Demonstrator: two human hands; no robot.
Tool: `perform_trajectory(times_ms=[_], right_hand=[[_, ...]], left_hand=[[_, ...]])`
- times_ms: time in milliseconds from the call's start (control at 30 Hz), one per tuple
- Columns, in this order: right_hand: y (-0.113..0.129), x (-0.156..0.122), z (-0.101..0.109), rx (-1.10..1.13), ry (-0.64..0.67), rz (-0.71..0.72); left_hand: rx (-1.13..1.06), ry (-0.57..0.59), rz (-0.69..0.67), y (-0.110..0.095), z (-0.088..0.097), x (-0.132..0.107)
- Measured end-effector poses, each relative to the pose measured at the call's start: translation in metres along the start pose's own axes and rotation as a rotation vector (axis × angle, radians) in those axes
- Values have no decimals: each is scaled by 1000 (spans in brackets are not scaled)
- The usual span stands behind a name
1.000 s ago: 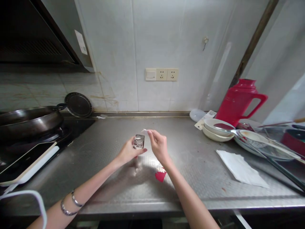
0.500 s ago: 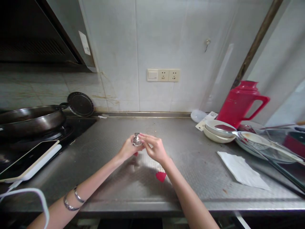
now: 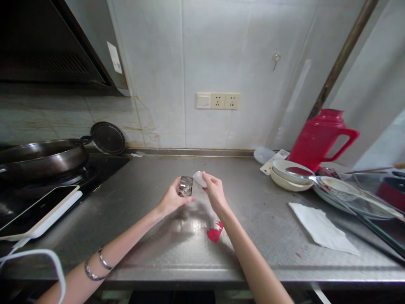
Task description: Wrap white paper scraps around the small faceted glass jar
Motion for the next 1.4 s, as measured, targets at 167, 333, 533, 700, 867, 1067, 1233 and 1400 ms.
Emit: perform_trajectory(times_ms=[167,333,533,700,867,1067,1233,1400], right_hand=[[2,-14,-15,-37,283,-71],[-2,-19,-22,-91,372,-32],[-1,-18,-20,-138,312,-24],[0,-16,-16,-72,239,-167],[-7,-13,-16,-70,192,-278],[-11,-17,-21,-110,265,-230],[-10,-15,-20,-81,227,-260],[-10,-7,-13,-271,161,-211]], left_hand=[[-16,4,-23,0,1,1],[-21,6,-2,9,0,0],[-65,76,-21,12,-4,1],[16,175,-47,10,-3,-2],[271,114,-116,4,3,-3],[231,44,-213,2,4,0],[186,36,-202,-1,6,0],[140,71,-180,-3,5,-1]])
Point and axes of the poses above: each hand's wrist, its own x-axis towards the middle knuckle, its own z-axis out of the back of the hand, y = z × x, the point moved 2 cm from there along x, towards the middle knuckle, and after that the axes turned 9 degrees about -z, right-handed, at the moved point
